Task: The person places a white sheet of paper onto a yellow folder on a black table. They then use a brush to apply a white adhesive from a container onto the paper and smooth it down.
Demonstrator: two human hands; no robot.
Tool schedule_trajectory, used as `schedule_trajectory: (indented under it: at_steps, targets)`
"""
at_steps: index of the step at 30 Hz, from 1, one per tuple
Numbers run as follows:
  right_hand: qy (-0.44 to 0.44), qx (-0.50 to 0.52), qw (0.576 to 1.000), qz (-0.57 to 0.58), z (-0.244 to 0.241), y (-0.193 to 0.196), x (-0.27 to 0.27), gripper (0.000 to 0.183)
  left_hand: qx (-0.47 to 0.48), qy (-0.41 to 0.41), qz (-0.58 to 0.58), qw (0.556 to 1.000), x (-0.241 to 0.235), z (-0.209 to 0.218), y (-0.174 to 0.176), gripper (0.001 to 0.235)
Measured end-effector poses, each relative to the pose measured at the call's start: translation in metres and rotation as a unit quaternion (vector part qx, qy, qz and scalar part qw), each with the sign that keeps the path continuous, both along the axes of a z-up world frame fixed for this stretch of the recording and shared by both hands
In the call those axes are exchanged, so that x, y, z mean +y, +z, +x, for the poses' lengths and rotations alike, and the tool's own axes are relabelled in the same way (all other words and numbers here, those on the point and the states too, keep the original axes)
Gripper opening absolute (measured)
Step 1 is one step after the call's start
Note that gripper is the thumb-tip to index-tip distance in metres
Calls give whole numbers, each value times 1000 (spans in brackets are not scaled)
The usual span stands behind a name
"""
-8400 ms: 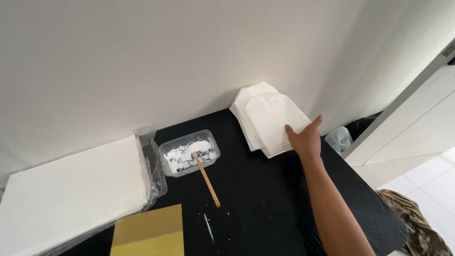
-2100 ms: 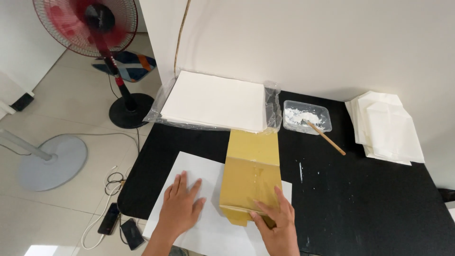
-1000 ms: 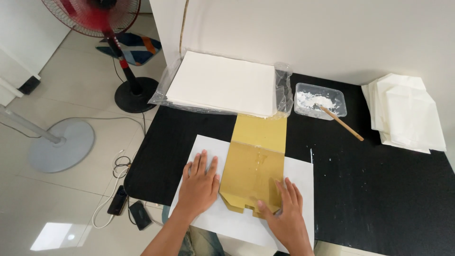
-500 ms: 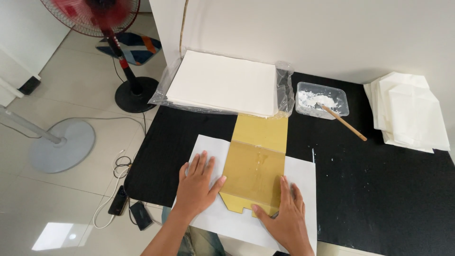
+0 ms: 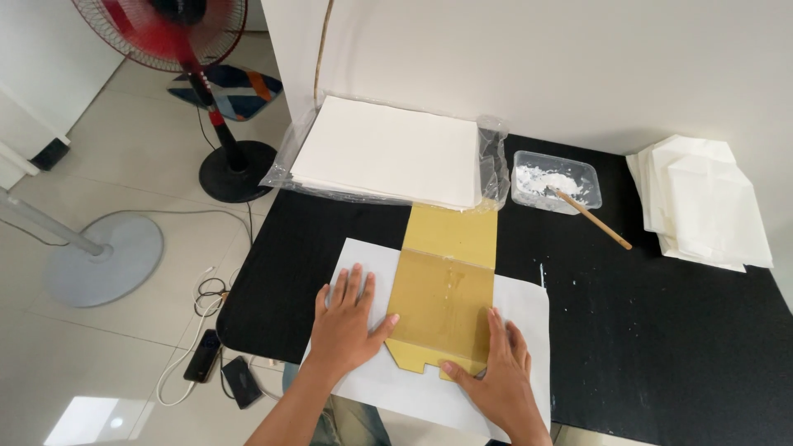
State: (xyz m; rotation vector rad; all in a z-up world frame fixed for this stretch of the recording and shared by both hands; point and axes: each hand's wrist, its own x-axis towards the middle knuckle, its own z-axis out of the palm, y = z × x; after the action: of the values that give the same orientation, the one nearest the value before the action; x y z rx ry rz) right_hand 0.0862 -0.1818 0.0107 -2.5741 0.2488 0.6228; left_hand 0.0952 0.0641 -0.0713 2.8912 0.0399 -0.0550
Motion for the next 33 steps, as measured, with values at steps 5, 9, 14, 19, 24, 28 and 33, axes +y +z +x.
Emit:
schedule_trajectory:
  at_steps: [5, 9, 14, 19, 24, 28, 33]
  targets:
    - [63, -8, 998, -9, 4, -11, -14, 100, -23, -7, -40, 999, 6, -1, -2, 83]
    - [53, 37, 997, -31, 4, 2, -13, 124, -171, 67, -196, 963, 18, -28, 40, 52]
    - [54, 19, 998, -31, 2, 5, -10, 124, 254, 283, -113, 918, 39, -75, 92, 63]
    - [66, -1, 998, -19, -1, 4, -14, 124, 337, 318, -143, 874, 50, -90, 96, 75]
    - [70, 30, 997, -30, -2, 9, -10, 123, 245, 325, -163, 899, 63, -66, 102, 78]
    - [79, 18, 996, -24, -2, 9, -7, 122, 238, 301, -237, 892, 67, -32, 117, 64]
    - [73, 18, 997, -17, -4, 16, -1, 119, 211, 232, -333, 889, 73, 2, 106, 42]
